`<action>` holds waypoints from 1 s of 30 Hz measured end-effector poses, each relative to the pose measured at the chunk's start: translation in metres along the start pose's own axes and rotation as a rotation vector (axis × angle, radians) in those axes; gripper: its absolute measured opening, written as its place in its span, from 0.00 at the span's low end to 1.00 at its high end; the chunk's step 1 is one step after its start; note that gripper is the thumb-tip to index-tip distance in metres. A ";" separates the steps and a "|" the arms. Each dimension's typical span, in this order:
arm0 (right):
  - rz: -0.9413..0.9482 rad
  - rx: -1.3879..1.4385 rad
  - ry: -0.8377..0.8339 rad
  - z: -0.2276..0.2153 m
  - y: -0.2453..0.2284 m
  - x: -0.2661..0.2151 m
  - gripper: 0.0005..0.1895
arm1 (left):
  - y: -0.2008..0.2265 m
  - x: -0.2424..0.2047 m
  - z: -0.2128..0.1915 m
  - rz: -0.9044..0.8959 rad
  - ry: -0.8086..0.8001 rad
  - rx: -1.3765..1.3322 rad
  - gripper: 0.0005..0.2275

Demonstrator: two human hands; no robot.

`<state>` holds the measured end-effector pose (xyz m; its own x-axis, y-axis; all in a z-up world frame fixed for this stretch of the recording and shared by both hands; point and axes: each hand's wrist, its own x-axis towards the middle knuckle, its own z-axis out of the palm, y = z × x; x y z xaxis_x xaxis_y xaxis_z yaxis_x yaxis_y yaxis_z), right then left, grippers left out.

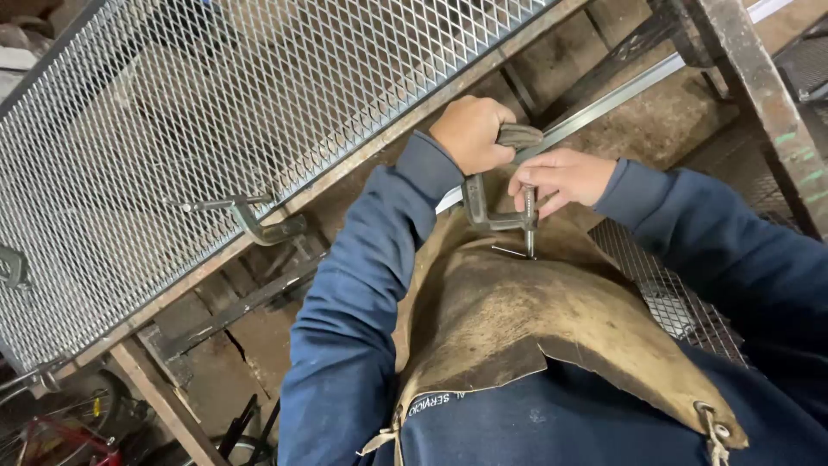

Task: The recorder is securing a metal grate to a metal frame using C-clamps in a workshop environment.

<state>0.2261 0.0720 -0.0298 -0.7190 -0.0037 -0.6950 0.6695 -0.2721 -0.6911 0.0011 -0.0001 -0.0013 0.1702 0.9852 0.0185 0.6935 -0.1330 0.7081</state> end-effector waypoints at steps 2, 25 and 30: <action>0.008 0.199 -0.042 -0.004 0.022 0.013 0.19 | -0.001 0.000 0.003 0.015 0.007 0.001 0.10; -0.371 0.077 0.049 -0.110 -0.014 -0.061 0.24 | -0.012 0.051 0.063 -0.498 0.208 -0.978 0.10; -0.331 -0.107 -0.114 -0.191 -0.012 -0.068 0.38 | -0.007 0.112 0.154 -0.630 0.390 -1.476 0.09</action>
<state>0.3026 0.2594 -0.0118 -0.9122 -0.0413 -0.4076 0.4083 -0.1745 -0.8960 0.1228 0.0943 -0.1132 -0.1953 0.8376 -0.5101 -0.6797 0.2594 0.6861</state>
